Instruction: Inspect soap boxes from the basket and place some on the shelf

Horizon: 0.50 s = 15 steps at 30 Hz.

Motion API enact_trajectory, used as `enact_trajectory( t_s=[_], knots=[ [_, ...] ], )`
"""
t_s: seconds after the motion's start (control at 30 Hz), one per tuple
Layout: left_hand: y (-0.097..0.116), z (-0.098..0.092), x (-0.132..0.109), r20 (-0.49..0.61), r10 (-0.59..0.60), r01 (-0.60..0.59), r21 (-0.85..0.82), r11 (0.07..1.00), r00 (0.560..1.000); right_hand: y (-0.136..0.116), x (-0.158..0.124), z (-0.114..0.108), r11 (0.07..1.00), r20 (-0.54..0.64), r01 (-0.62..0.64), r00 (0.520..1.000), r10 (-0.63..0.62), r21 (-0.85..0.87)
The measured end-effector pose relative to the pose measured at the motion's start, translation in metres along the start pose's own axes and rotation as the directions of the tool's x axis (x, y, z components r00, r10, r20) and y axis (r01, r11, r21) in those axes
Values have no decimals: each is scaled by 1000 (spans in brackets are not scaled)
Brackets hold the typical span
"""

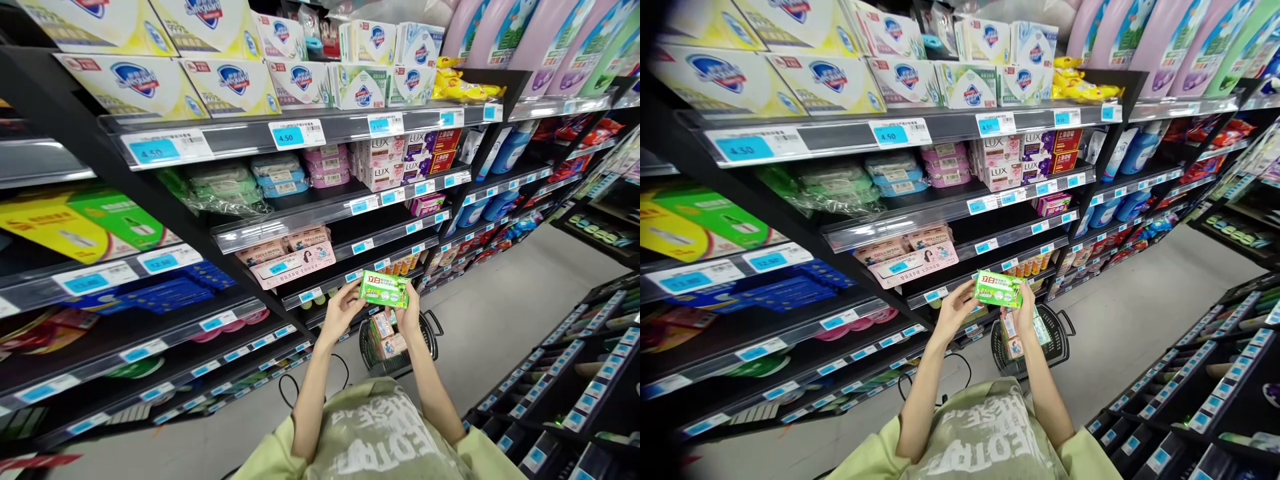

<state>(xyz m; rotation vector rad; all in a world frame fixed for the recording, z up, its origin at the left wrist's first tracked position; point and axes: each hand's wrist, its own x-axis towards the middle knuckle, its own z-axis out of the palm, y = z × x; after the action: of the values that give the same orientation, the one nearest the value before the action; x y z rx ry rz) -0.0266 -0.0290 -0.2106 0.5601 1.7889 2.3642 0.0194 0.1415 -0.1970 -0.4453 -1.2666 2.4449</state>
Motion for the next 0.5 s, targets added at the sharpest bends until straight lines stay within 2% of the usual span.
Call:
enact_trajectory(
  t_s=[0.1,0.2,0.27,0.33,0.4,0.43,0.5],
  knots=[
    [-2,0,2,19,19,-21,60,998,1000,-1,3,-1,1000,-2,12,1000,-12,-2],
    [2,1,3,36,111,-117,222,968,993,-2,5,-2,1000,-8,26,1000,-27,-11],
    [8,3,3,59,228,-231,413,881,972,-2,4,-2,999,-8,41,999,-41,-36],
    [11,7,3,144,323,-344,583,736,935,-3,-1,0,992,-7,81,997,-82,-100],
    [10,14,4,224,360,-414,650,637,906,-5,-9,5,964,4,167,986,-169,-207],
    [8,18,4,232,363,-422,646,636,903,-8,-13,7,942,30,216,976,-215,-259],
    [-1,27,4,108,350,-342,599,724,930,-13,-19,12,903,144,284,957,-250,-321]
  ],
)
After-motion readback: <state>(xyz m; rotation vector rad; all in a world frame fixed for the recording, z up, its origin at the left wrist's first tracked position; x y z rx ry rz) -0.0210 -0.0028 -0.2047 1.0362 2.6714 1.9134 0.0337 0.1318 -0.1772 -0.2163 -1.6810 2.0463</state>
